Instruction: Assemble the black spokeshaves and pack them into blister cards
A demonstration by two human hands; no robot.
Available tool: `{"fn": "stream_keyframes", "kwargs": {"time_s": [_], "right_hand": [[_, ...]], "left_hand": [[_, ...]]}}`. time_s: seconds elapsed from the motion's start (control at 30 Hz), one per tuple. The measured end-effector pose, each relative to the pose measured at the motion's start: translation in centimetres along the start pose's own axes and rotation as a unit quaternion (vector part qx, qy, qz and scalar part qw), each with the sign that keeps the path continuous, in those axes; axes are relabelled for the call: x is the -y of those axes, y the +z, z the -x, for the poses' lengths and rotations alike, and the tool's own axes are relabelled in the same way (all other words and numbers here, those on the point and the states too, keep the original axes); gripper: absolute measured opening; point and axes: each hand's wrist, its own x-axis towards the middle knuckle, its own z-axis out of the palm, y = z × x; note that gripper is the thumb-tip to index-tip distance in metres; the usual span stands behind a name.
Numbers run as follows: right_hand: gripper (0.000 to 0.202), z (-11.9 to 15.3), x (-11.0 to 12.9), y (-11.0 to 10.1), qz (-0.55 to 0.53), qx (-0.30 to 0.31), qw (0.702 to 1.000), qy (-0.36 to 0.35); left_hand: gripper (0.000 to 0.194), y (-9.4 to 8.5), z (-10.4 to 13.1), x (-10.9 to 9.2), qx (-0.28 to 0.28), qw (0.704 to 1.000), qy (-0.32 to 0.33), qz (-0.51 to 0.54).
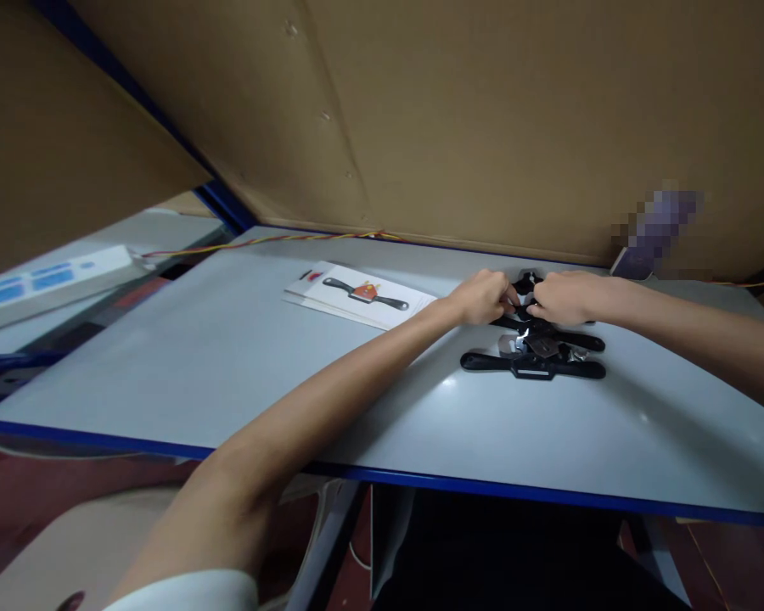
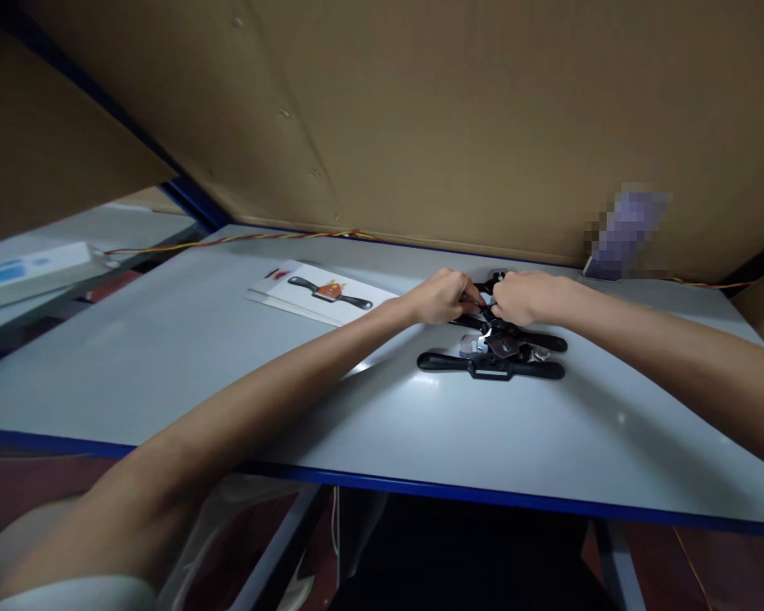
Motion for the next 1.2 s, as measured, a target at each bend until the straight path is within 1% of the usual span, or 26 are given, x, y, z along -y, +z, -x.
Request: {"fn": "stream_keyframes", "kwargs": {"time_s": [0.07, 0.1, 0.13, 0.23, 0.3, 0.4, 0.47, 0.57, 0.63, 0.7, 0.73, 0.83, 0.9, 1.0, 1.1, 1.17, 1.2], "right_hand": [[0.021, 0.3, 0.1, 0.0, 0.04, 0.054, 0.997, 0.035], [0.024, 0.6, 0.3, 0.0, 0.071, 0.065, 0.994, 0.044], [0.026, 0.8, 0.4, -0.1, 0.091, 0.057, 0.993, 0.037], [0.038, 1.5, 0.4, 0.1, 0.112, 0.019, 0.993, -0.021], [0.038, 1.6, -0.1, 0.5, 0.081, 0.006, 0.995, -0.053], [0.024, 1.5, -1.4, 1.7, 0.001, -0.015, 0.996, -0.091], [0.02, 1.4, -2.3, 2.6, -0.057, -0.042, 0.991, -0.114], [0.031, 1.3, -3.5, 3.7, -0.126, -0.101, 0.981, -0.111], [0.029, 1.1, -4.3, 4.1, -0.166, -0.119, 0.974, -0.1], [0.022, 0.8, -5.0, 4.1, -0.226, -0.113, 0.964, -0.084], [0.023, 0.6, -5.2, 4.1, -0.263, -0.104, 0.956, -0.073], [0.036, -0.1, -5.4, 4.3, -0.347, -0.082, 0.933, -0.039], [0.045, -0.5, -5.4, 4.4, -0.356, -0.084, 0.931, -0.025], [0.044, -0.6, -5.5, 4.2, -0.327, -0.086, 0.941, -0.035], [0.04, -0.2, -5.9, 3.7, -0.337, -0.044, 0.939, -0.058], [0.039, 0.0, -6.1, 3.6, -0.358, -0.022, 0.932, -0.056], [0.04, 0.0, -6.1, 3.7, -0.363, -0.021, 0.93, -0.051]], "left_hand": [[0.031, -0.1, 0.0, -0.1, -0.002, 1.0, -0.002, 0.013], [0.03, -0.1, 0.0, -0.1, -0.007, 1.0, -0.004, 0.017], [0.03, 0.0, 0.1, -0.2, -0.011, 1.0, -0.006, 0.02], [0.03, 0.0, 0.4, -0.3, -0.018, 1.0, -0.006, 0.019], [0.03, 0.0, 0.5, -0.3, -0.019, 1.0, -0.002, 0.019], [0.031, -0.1, 0.5, -0.2, -0.021, 0.999, 0.001, 0.024], [0.031, -0.1, 0.4, -0.1, -0.022, 0.999, 0.003, 0.026], [0.029, 0.0, 0.4, 0.0, -0.023, 0.999, 0.006, 0.025], [0.029, 0.0, 0.4, 0.0, -0.021, 1.0, 0.009, 0.015], [0.029, 0.1, 0.5, 0.1, -0.019, 1.0, 0.015, -0.001], [0.03, 0.2, 0.5, 0.1, -0.02, 1.0, 0.017, -0.008], [0.029, 0.3, 0.5, 0.2, -0.032, 0.999, 0.018, -0.017], [0.028, 0.4, 0.5, 0.1, -0.035, 0.999, 0.013, -0.02], [0.03, 0.4, 0.5, 0.1, -0.03, 0.999, 0.01, -0.021], [0.029, 0.4, 0.4, 0.2, -0.033, 0.999, 0.015, -0.015], [0.027, 0.5, 0.4, 0.3, -0.038, 0.999, 0.023, -0.01], [0.027, 0.5, 0.4, 0.4, -0.039, 0.999, 0.027, -0.008]]}}
